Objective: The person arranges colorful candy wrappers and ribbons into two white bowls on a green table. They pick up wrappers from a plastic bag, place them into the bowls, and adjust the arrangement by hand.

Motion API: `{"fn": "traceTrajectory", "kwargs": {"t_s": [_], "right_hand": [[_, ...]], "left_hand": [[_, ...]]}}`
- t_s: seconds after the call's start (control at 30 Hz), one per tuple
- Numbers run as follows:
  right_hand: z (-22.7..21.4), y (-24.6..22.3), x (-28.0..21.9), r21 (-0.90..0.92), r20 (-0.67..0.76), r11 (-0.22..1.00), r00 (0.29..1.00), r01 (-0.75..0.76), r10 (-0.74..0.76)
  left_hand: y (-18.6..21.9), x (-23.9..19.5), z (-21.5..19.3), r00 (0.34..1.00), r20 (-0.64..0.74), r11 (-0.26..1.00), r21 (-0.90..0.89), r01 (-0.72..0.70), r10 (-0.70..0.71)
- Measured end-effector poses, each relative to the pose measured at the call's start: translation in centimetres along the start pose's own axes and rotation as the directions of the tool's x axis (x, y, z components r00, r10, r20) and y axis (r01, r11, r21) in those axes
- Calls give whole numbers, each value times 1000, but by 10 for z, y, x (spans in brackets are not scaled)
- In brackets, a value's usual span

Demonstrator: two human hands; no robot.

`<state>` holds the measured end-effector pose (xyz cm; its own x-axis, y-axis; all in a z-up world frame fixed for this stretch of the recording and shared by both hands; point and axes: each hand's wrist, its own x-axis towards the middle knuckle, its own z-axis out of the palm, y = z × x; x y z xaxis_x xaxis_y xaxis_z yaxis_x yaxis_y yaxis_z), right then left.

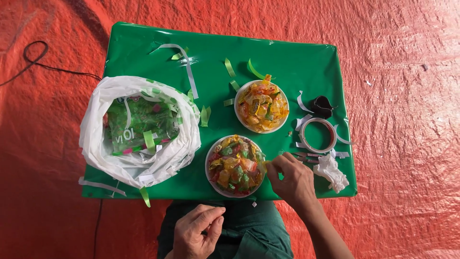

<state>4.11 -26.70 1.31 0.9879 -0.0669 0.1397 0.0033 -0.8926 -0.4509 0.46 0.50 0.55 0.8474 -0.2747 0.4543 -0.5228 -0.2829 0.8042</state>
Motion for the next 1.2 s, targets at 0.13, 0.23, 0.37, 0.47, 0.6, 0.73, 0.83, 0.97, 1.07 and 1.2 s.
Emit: {"fn": "traceTrajectory", "kwargs": {"t_s": [0.13, 0.23, 0.37, 0.47, 0.6, 0.73, 0.83, 0.97, 1.07, 1.2], "right_hand": [[6, -8, 2, -74, 3, 997, 1000, -22, 23], [8, -12, -2, -162, -22, 987, 1000, -1, -2], [5, -18, -9, -237, -16, 971, 999, 37, -42], [-4, -24, -7, -180, 26, 976, 993, 122, -119], [-6, -9, -9, -128, 45, 974, 983, 184, -180], [-10, 3, -9, -61, 46, 998, 999, 5, -2], [-10, 8, -11, -34, 44, 998, 998, -48, 49], [-8, 13, -15, -58, 125, 991, 984, -120, 126], [1, 29, -19, -210, 189, 974, 974, -84, 125], [3, 28, -21, -229, 155, 973, 987, -13, 50]], "left_hand": [[-3, 2, -6, 999, -27, 1000, -10, -29, 29], [-6, 0, -7, 999, -30, 1000, -19, -12, 11], [-6, 0, -13, 999, -14, 998, -54, 41, -42], [-6, 3, -16, 999, -32, 999, -49, 20, -22], [-9, -1, -17, 998, -44, 999, -39, 38, -40], [-10, -3, -18, 998, -48, 998, -54, 32, -35], [-10, -3, -18, 998, -47, 998, -49, 34, -37], [-9, -2, -17, 998, -56, 999, -38, 28, -30], [-8, -3, -16, 998, -44, 999, -35, 35, -37], [-10, -6, -12, 998, -51, 999, -30, 29, -31]]}}
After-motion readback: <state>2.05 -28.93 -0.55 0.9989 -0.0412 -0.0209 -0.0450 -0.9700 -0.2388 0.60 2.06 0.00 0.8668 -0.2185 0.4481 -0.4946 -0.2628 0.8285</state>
